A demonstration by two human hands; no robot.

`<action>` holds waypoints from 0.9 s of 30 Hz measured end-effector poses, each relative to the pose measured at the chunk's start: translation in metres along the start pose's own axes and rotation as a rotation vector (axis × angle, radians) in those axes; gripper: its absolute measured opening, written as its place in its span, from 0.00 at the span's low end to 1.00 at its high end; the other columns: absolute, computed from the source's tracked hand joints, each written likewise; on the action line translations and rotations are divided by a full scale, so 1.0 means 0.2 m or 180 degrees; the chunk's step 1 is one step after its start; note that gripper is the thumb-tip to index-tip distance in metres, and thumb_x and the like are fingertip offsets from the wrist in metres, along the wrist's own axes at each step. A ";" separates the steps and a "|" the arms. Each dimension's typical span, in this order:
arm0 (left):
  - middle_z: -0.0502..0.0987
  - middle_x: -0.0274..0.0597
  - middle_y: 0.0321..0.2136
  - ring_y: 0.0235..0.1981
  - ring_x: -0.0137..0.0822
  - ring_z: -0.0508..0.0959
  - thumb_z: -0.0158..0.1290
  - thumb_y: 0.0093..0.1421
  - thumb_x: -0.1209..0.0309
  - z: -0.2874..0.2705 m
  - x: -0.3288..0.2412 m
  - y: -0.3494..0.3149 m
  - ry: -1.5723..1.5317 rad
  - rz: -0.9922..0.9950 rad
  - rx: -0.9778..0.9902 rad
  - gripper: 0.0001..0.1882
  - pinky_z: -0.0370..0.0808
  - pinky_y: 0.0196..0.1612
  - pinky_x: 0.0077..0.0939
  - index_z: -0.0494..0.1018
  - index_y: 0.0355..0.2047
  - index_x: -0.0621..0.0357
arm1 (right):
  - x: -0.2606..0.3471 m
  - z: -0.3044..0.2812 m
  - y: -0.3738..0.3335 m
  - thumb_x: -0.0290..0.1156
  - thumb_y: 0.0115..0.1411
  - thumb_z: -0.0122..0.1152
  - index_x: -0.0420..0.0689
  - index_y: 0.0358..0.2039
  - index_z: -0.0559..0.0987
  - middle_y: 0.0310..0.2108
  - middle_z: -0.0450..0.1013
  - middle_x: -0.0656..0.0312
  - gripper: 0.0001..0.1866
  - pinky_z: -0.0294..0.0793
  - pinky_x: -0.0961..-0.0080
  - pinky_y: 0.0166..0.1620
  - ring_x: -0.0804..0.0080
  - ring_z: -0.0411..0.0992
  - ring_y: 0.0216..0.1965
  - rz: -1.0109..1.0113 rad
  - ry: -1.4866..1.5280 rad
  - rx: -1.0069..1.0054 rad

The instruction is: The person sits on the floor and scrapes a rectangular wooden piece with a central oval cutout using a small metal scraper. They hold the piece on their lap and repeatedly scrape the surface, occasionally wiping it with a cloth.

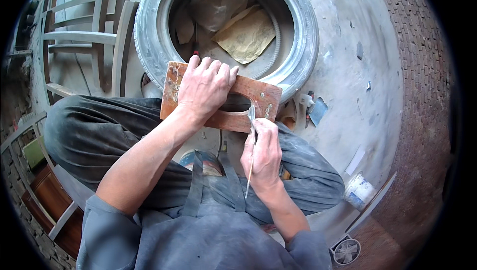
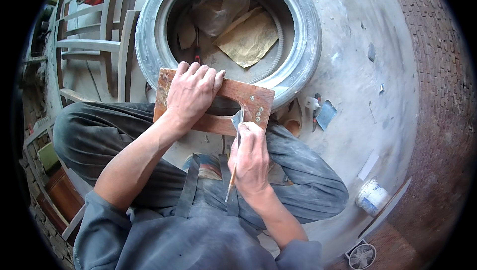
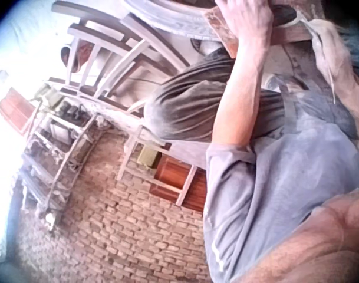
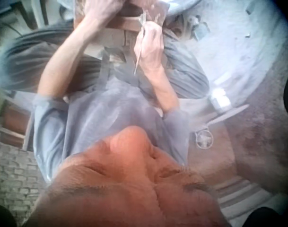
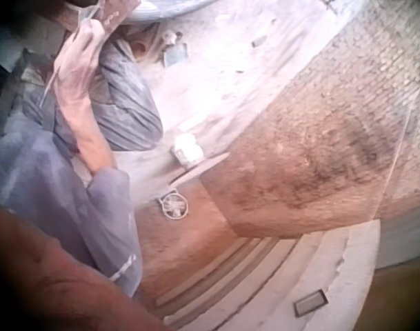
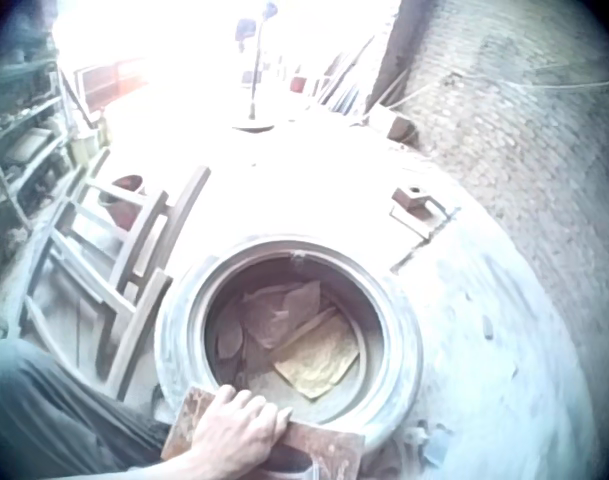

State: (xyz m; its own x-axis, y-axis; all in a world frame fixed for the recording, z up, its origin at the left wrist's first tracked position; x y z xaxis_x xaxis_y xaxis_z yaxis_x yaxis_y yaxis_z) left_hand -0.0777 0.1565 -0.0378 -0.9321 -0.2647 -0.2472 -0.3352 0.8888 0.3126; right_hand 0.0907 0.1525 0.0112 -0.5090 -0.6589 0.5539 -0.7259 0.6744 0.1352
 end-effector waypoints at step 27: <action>0.81 0.45 0.45 0.50 0.47 0.78 0.64 0.62 0.42 0.10 -0.23 0.05 -0.0637 0.0372 0.0809 0.34 0.64 0.64 0.44 0.78 0.53 0.60 | -0.66 0.18 -0.22 0.38 0.77 0.60 0.44 0.53 0.75 0.47 0.72 0.70 0.12 0.68 0.85 0.49 0.86 0.68 0.46 0.2257 0.5008 -0.1416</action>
State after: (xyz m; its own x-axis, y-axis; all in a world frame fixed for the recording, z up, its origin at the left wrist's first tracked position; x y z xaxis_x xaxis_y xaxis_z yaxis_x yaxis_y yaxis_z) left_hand -0.0355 0.1857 -0.0419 -0.9084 -0.0992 -0.4061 -0.1594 0.9802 0.1172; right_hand 0.1733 0.1966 -0.0976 0.4344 0.4989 0.7499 -0.2822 0.8661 -0.4127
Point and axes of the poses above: each hand's wrist, its own y-axis towards the middle knuckle, its own z-axis out of the palm, x = y × z, the point moved 10 cm from there along y, towards the middle knuckle
